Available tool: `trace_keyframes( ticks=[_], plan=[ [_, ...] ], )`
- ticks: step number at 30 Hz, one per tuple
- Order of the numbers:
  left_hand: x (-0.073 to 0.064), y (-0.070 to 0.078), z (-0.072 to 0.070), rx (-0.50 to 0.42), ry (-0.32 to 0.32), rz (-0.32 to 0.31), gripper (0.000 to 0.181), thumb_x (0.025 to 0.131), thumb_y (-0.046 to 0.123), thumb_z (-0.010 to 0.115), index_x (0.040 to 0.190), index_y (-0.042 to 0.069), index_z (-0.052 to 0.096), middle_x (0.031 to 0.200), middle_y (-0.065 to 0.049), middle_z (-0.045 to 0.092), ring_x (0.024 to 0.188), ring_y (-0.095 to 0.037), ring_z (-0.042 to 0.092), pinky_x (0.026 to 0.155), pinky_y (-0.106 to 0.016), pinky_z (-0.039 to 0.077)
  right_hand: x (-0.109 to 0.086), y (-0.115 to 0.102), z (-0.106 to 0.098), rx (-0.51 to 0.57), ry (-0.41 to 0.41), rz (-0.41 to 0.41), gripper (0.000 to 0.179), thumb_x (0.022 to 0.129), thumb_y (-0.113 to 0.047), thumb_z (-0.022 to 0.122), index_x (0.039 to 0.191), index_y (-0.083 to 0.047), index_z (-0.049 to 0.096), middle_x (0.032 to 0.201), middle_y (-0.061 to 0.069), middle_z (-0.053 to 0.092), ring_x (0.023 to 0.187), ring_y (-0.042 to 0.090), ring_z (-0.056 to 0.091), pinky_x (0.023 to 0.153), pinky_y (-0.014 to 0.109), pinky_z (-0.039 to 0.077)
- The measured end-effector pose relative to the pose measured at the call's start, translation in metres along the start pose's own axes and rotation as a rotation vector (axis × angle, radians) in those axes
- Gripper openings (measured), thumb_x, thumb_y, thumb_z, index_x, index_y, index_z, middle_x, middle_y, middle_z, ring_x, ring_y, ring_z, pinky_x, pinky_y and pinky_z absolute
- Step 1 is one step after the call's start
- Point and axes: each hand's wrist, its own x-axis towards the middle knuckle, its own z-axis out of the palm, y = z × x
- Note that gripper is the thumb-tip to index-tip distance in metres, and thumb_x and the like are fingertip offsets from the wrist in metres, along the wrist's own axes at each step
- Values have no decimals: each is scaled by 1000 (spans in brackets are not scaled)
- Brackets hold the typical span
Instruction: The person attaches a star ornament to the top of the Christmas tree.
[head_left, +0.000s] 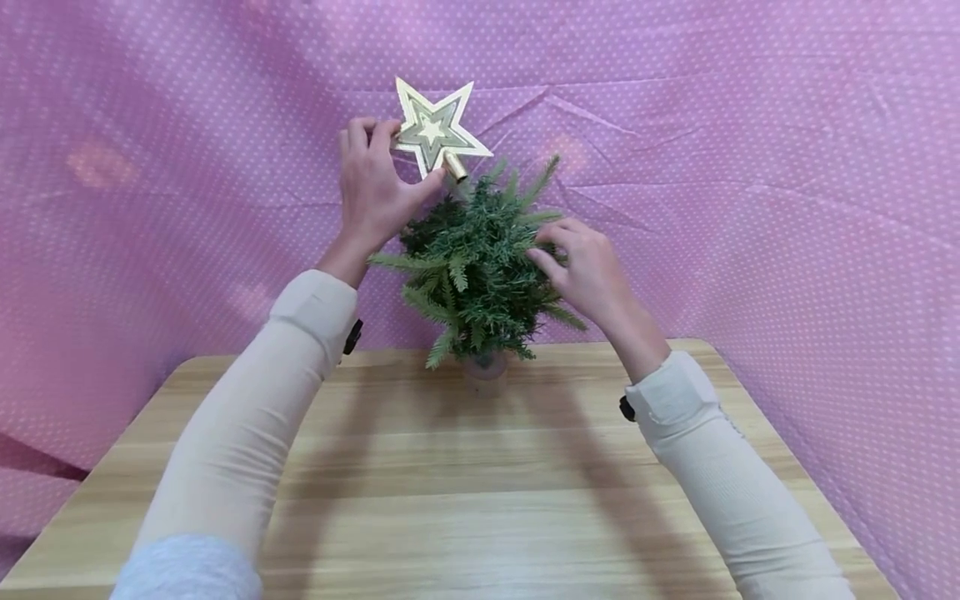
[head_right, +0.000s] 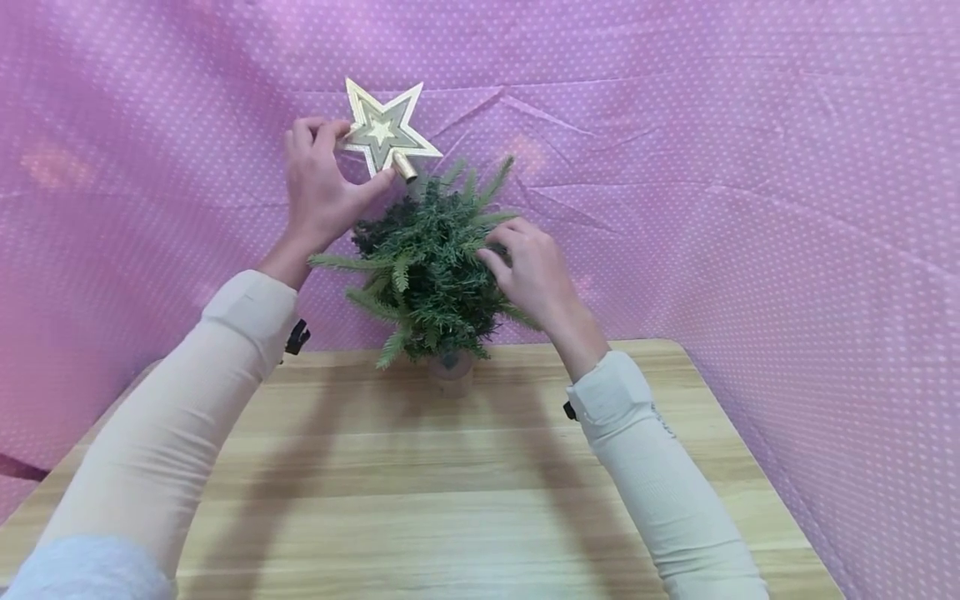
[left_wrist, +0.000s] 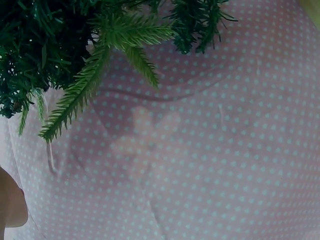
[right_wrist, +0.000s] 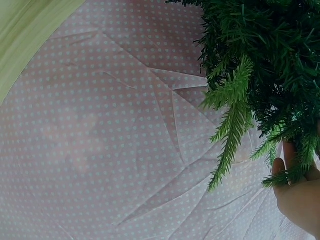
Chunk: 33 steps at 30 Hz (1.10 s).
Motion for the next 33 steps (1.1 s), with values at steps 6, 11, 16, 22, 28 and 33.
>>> trace_keyframes(
  ticks=[6, 11, 16, 22, 28, 33],
  plan=[
    [3, 2, 8, -9, 0, 27, 70, 79, 45, 82, 131, 4, 59, 126, -13, 47, 118, -25, 39, 99, -32, 37, 1, 2, 1, 3, -2, 5, 22, 97, -17, 70, 111, 0, 72, 120, 16, 68, 102, 31, 65, 92, 44, 53],
    [4, 4, 14, -17, -8, 54, 72, 80, 46, 81, 132, 3, 59, 126, -15, 46, 117, -27, 39, 98, -32, 38, 0, 3, 3, 8, 8, 7, 21, 96, -16, 71, 110, 0, 72, 120, 16, 68, 101, 31, 65, 91, 43, 54],
    [5, 7, 17, -25, -3, 64, 71, 82, 44, 81, 134, 1, 58, 126, -15, 46, 117, -27, 39, 97, -31, 38, -1, 3, 4, 18, 13, -6, 21, 96, -16, 72, 110, 0, 72, 119, 16, 68, 99, 31, 65, 88, 42, 55],
    [6, 10, 17, -14, -7, 102, 71, 83, 42, 81, 134, 0, 57, 127, -16, 46, 118, -28, 40, 100, -30, 37, 0, 2, 4, 15, 30, -8, 22, 95, -16, 72, 110, 0, 72, 119, 16, 68, 100, 31, 66, 89, 42, 55],
    [3, 9, 17, -3, -23, 135, 72, 82, 40, 82, 135, -2, 56, 130, -18, 44, 120, -29, 39, 102, -30, 36, -2, 1, 4, 5, 25, 0, 23, 96, -17, 72, 110, 0, 73, 119, 16, 68, 100, 31, 66, 89, 43, 55],
    [1, 7, 18, -13, -20, 152, 72, 81, 40, 82, 134, -2, 57, 129, -18, 44, 118, -30, 39, 101, -31, 37, -3, 1, 5, 4, 41, -1, 23, 95, -17, 72, 110, 1, 73, 117, 17, 69, 98, 32, 67, 89, 43, 55]
  ],
)
